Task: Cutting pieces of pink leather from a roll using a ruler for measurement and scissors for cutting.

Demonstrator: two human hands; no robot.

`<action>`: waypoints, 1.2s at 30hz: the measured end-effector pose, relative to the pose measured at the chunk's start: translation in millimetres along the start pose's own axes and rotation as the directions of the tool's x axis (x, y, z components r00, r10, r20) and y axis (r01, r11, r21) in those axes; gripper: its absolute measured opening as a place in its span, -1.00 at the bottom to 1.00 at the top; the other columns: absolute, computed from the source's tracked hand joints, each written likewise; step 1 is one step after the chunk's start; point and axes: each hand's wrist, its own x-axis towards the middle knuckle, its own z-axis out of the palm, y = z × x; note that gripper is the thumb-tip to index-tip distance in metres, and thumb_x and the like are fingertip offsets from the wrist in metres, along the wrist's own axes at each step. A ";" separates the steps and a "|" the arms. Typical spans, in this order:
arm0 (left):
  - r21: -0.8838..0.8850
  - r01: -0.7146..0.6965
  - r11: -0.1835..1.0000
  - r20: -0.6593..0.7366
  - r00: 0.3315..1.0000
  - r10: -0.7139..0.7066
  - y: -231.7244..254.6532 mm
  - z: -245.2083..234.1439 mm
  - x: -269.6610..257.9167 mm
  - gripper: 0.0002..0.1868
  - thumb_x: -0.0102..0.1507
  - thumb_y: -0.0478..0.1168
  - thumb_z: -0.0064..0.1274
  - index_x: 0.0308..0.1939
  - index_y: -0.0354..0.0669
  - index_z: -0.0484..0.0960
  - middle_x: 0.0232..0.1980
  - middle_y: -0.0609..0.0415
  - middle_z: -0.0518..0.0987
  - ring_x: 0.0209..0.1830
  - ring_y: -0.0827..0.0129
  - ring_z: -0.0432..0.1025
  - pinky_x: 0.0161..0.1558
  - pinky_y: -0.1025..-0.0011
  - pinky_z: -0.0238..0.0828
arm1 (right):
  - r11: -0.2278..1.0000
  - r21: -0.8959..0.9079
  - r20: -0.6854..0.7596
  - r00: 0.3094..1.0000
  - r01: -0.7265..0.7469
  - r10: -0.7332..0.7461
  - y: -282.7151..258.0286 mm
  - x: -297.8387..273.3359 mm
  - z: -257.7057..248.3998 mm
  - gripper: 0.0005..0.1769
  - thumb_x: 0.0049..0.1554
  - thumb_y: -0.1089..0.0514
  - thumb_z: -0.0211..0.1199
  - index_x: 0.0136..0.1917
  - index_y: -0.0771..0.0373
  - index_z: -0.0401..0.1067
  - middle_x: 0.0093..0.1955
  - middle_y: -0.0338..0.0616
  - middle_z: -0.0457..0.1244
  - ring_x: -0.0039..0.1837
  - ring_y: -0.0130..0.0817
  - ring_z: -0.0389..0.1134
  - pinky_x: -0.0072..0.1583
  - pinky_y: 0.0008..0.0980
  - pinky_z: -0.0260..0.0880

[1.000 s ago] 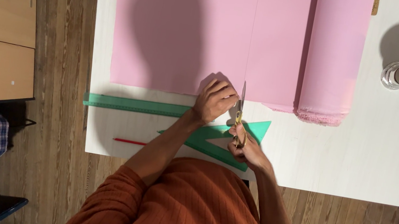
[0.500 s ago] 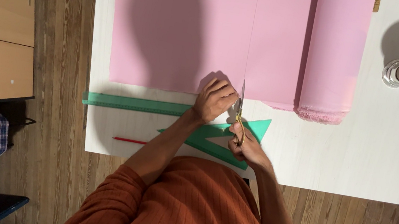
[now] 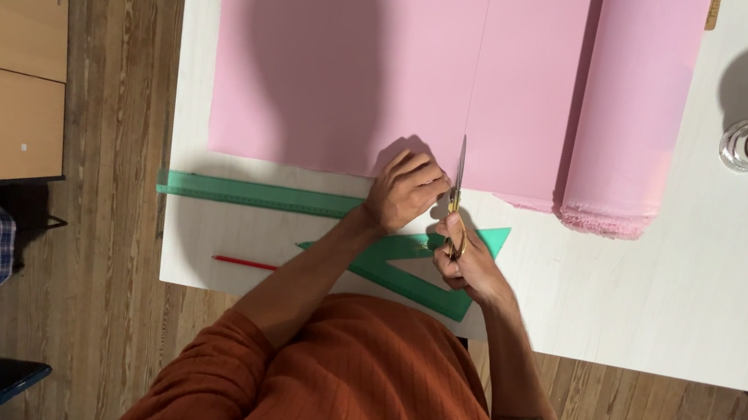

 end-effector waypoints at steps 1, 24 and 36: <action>-0.001 0.001 1.000 -0.001 1.000 -0.001 -0.6 0.5 -0.4 -0.87 0.15 -0.37 0.20 -0.21 -0.28 0.70 -0.16 0.12 0.57 -0.10 0.27 0.41 -0.06 0.27 0.34 | 1.000 -0.001 0.000 1.000 -0.001 0.001 -1.2 0.3 0.1 -0.04 0.21 -0.55 -0.19 0.24 0.43 0.32 -0.55 -0.44 -0.09 -0.54 -0.62 -0.16 -0.48 -0.46 -0.26; -0.004 -0.018 1.000 -0.051 0.999 0.018 0.4 0.0 0.8 -0.92 0.21 -0.32 0.17 -0.35 -0.29 0.63 -0.23 0.07 0.51 -0.15 0.25 0.39 -0.11 0.26 0.32 | 0.998 0.036 -0.080 0.995 -0.061 0.063 -15.6 21.3 -9.9 0.17 0.09 -0.59 -0.02 0.46 0.55 0.10 -0.57 -0.44 -0.10 -0.59 -0.64 -0.12 -0.55 -0.53 -0.30; -0.017 -0.023 1.000 -0.064 0.998 0.022 -7.2 9.3 -5.4 -0.93 0.18 -0.32 0.17 -0.33 -0.27 0.67 -0.34 0.08 0.45 -0.24 0.25 0.39 -0.10 0.24 0.37 | 0.998 0.067 -0.054 0.999 0.005 -0.001 -38.1 23.1 -5.2 0.03 0.17 -0.51 -0.06 0.39 0.53 0.12 -0.56 -0.42 -0.07 -0.58 -0.65 -0.11 -0.57 -0.57 -0.25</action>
